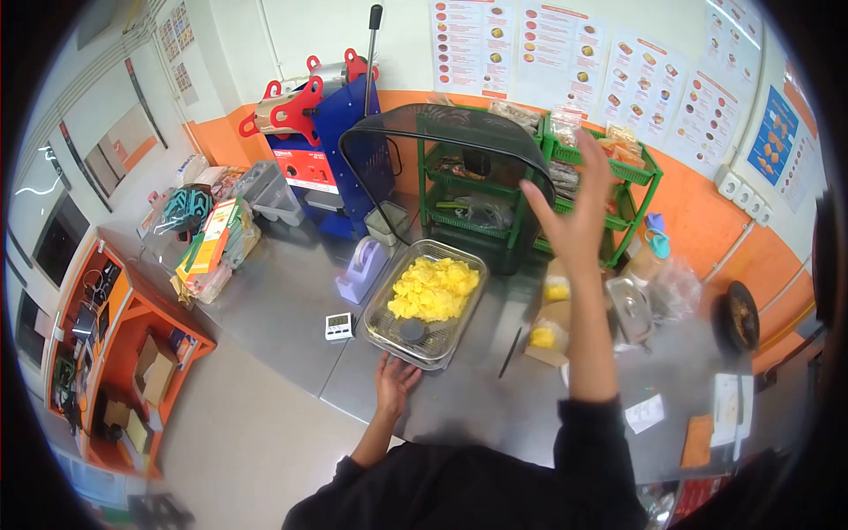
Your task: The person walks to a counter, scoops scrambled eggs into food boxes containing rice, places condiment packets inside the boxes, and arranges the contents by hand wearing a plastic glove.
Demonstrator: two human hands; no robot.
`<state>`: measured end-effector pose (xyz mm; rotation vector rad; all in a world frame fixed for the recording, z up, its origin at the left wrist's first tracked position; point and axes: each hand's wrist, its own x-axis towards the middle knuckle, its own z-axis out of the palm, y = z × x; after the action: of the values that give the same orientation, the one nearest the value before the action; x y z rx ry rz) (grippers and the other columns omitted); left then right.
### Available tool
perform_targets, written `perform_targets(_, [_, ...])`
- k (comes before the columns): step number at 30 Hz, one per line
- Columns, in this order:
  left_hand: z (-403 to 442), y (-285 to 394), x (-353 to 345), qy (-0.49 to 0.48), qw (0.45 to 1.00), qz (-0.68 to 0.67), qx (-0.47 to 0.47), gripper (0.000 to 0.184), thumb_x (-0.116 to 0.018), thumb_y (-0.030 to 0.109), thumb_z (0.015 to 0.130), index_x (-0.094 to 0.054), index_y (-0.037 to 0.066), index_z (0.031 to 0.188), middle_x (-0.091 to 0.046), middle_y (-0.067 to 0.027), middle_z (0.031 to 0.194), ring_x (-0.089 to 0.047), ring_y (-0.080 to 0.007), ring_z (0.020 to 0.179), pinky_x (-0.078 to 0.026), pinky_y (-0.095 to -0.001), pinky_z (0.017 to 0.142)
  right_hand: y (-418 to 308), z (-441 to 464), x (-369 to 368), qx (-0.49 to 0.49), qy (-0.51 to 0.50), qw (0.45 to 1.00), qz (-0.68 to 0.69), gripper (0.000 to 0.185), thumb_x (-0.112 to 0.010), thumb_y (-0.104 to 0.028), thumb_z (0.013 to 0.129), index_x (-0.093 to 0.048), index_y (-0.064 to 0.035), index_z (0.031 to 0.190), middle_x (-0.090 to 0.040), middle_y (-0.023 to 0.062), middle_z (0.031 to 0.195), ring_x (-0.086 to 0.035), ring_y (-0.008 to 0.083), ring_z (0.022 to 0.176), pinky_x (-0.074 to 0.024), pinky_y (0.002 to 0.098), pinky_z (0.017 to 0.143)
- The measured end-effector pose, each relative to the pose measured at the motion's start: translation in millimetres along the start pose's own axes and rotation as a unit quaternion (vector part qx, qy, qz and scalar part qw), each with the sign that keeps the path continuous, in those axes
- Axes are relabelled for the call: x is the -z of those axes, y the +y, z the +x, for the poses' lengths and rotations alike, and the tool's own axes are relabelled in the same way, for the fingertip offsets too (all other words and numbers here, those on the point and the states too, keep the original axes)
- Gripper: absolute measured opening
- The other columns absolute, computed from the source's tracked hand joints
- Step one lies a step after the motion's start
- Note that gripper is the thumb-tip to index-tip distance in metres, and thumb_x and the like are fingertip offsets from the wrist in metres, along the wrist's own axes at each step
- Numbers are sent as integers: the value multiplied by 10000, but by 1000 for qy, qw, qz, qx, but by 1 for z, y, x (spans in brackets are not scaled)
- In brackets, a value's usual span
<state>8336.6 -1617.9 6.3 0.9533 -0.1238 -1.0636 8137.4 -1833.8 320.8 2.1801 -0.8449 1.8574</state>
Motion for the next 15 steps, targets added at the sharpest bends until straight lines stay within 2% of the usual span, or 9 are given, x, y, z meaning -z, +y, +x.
perform_targets(1, [1,-2,1,-13,1000,0,0,631,-522,200,908,-181,61,1420,-360,-162,1332,-548,-370,1079,-494,-477,915,10,11,-12,4,-50,999,3,598,-636,-50,799,-432,-118,1356,-437,186,1361,-403,348,1275,-361,427,1016])
perform_targets(3, [0,-8,-2,-29,1000,-9,-2,631,-517,230,909,-185,62,1419,-362,-154,1333,-535,-373,1097,-476,-480,935,32,6,-40,-57,-147,968,192,603,-500,106,765,-501,-155,1308,-459,166,1365,-445,337,1256,-367,433,1043])
perform_targets(5, [4,-11,-8,-48,999,-23,-8,633,-512,260,910,-190,63,1419,-364,-147,1334,-522,-376,1115,-458,-483,956,9,-8,-35,-33,-99,985,138,718,-388,203,663,-545,-159,1263,-482,146,1343,-475,323,1225,-345,429,1079])
perform_targets(6, [5,-13,-10,-52,998,-22,-11,662,-499,316,910,-177,60,1429,-354,-170,1367,-503,-379,1135,-420,-499,981,-5,-18,-29,-13,-98,987,128,781,-376,207,612,-537,-172,1275,-485,130,1345,-447,346,1244,-309,433,1103])
perform_targets(7, [3,-17,-9,-53,998,-21,-11,695,-485,372,910,-164,57,1440,-344,-193,1401,-484,-383,1155,-381,-516,1007,-20,-37,-22,-50,-111,985,118,786,-377,208,604,-548,-170,1272,-481,103,1357,-393,373,1285,-303,438,1105])
perform_targets(9, [8,-9,3,-33,999,-26,4,677,-476,431,908,-212,80,1424,-381,-171,1359,-482,-378,1163,-368,-510,1004,-44,-82,-8,-69,-149,979,119,771,-425,195,624,-565,-194,1274,-436,63,1408,-296,395,1346,-277,460,1109])
perform_targets(10, [13,-2,10,-16,999,-32,17,667,-466,489,906,-260,102,1409,-419,-149,1317,-481,-373,1171,-356,-505,1002,-57,-106,1,-90,-174,971,134,719,-480,154,655,-580,-216,1264,-407,51,1436,-249,403,1368,-230,551,1099])
perform_targets(12, [-2,37,5,11,993,-112,-27,715,-392,614,888,-305,114,1392,-432,-175,1335,-454,-390,1204,-320,-528,1010,-67,-164,6,-41,-169,973,152,623,-530,76,723,-590,-244,1254,-400,48,1442,-220,412,1378,-176,642,1068])
perform_targets(15, [-37,97,-4,-21,976,-190,-107,775,-305,683,870,-339,87,1364,-407,-223,1366,-381,-449,1257,-255,-593,1030,-83,-252,18,2,-186,971,148,533,-560,-28,790,-586,-301,1246,-400,51,1431,-224,407,1376,-171,670,1049])
